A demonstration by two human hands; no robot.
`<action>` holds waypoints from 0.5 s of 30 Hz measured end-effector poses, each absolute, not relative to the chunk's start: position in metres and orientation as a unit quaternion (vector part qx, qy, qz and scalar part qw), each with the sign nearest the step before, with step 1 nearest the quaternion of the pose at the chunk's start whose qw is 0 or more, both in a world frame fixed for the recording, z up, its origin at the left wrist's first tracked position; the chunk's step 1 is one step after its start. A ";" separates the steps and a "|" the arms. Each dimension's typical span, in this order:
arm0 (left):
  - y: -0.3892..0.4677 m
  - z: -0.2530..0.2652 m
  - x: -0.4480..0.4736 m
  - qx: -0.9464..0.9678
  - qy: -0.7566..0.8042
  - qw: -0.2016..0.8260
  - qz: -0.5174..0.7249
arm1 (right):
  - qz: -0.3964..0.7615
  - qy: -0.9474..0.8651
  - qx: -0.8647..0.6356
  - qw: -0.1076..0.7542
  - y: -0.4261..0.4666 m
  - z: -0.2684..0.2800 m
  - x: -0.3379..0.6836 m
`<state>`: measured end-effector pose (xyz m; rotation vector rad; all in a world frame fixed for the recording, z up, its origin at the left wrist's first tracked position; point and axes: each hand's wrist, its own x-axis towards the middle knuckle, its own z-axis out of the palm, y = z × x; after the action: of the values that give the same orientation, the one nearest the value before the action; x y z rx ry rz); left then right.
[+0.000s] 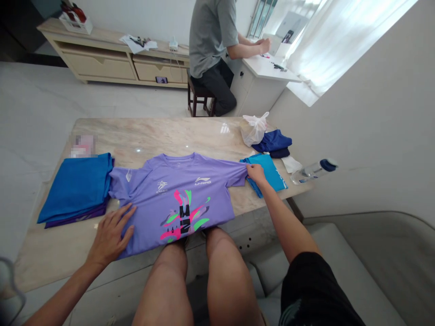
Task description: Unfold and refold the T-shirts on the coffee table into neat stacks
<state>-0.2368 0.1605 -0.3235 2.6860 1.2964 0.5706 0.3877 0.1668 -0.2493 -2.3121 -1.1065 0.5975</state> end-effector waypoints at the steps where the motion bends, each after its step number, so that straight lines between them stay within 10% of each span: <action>1: 0.161 -0.324 -0.236 0.884 0.425 0.054 0.187 | 0.204 -0.405 -0.856 0.249 0.164 -0.252 0.387; 15: 0.155 -0.320 -0.229 0.864 0.455 0.082 0.199 | 0.083 -0.522 -0.845 -0.086 0.197 -0.244 0.364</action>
<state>-0.2291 0.1552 -0.3205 2.5818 1.3589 0.5948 0.3638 0.1966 -0.2442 -2.8089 -1.7347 0.2773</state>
